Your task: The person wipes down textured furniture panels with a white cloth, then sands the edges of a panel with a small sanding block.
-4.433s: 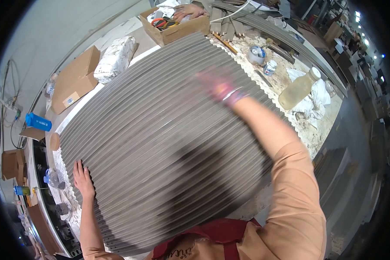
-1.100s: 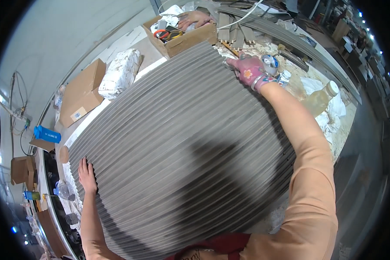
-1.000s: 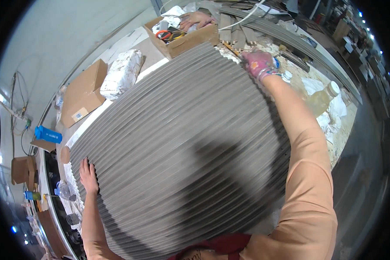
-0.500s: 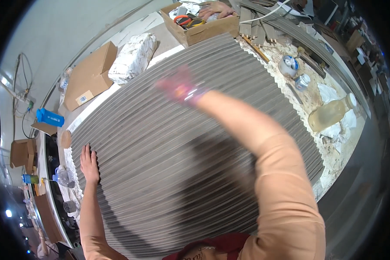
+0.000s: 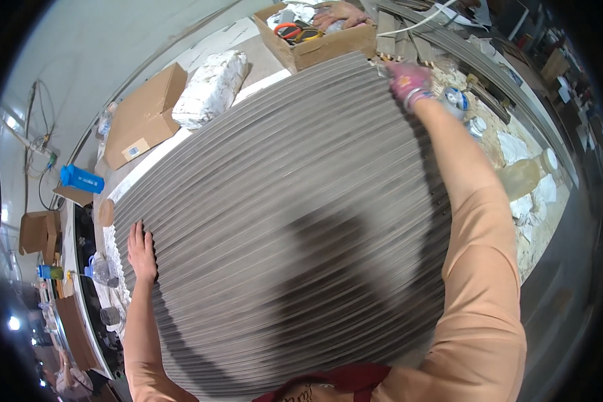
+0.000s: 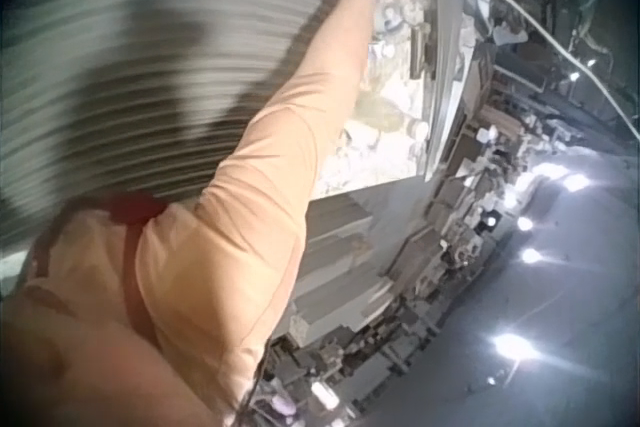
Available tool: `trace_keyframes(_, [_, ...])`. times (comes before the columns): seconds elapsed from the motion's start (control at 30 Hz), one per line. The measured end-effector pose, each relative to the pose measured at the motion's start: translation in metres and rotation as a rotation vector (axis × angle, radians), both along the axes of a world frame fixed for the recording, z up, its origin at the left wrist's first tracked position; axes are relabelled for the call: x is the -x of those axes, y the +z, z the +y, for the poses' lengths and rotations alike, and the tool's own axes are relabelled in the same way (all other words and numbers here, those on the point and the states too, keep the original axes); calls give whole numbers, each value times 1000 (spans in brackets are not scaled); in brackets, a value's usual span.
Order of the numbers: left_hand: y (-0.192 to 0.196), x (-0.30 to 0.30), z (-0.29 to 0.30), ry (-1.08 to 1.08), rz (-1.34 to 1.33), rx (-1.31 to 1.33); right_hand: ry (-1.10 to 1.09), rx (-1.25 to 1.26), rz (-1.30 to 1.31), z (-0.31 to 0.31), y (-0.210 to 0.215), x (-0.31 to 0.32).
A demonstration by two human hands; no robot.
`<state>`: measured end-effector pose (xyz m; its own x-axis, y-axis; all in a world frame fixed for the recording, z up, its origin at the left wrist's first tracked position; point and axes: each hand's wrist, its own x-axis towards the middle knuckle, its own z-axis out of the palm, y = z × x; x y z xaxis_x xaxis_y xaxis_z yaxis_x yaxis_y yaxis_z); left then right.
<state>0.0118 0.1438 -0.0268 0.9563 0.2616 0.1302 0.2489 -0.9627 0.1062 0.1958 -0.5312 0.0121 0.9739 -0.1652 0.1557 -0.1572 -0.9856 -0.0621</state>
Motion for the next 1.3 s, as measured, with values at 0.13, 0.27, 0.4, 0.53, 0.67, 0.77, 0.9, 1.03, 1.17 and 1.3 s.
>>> trace_keyframes(0.13, [1, -4, -10, 6, 3, 5, 516, -28, -347, 112, 3, -20])
trace_keyframes(0.27, [3, 3, -1, 20, 7, 18, 926, -321, -5, 343, 2, 37])
trace_keyframes(0.4, [3, 0, 1, -35, -29, -1, 924, -219, 45, 380, -6, 42])
trace_keyframes(0.53, [3, 2, -4, 5, 5, 5, 546, -68, 51, 233, -36, -44])
trace_keyframes(0.67, [5, -3, -10, 13, 19, 12, 98, 54, -276, 36, -25, -74])
trace_keyframes(0.77, [10, -1, -9, 22, 24, -2, 83, -205, -195, 52, -11, -65])
trace_keyframes(0.9, [4, 1, -2, 16, 1, 10, 487, -51, -290, 128, -27, -44])
trace_keyframes(1.03, [4, -1, -5, 1, 4, 21, 120, -182, -148, 60, -23, -69])
trace_keyframes(1.17, [3, 0, -6, 7, 12, -10, -20, -61, -97, 9, 0, -76])
trace_keyframes(1.3, [-4, 0, 2, -20, 3, -11, 149, -57, -182, 32, -18, -70])
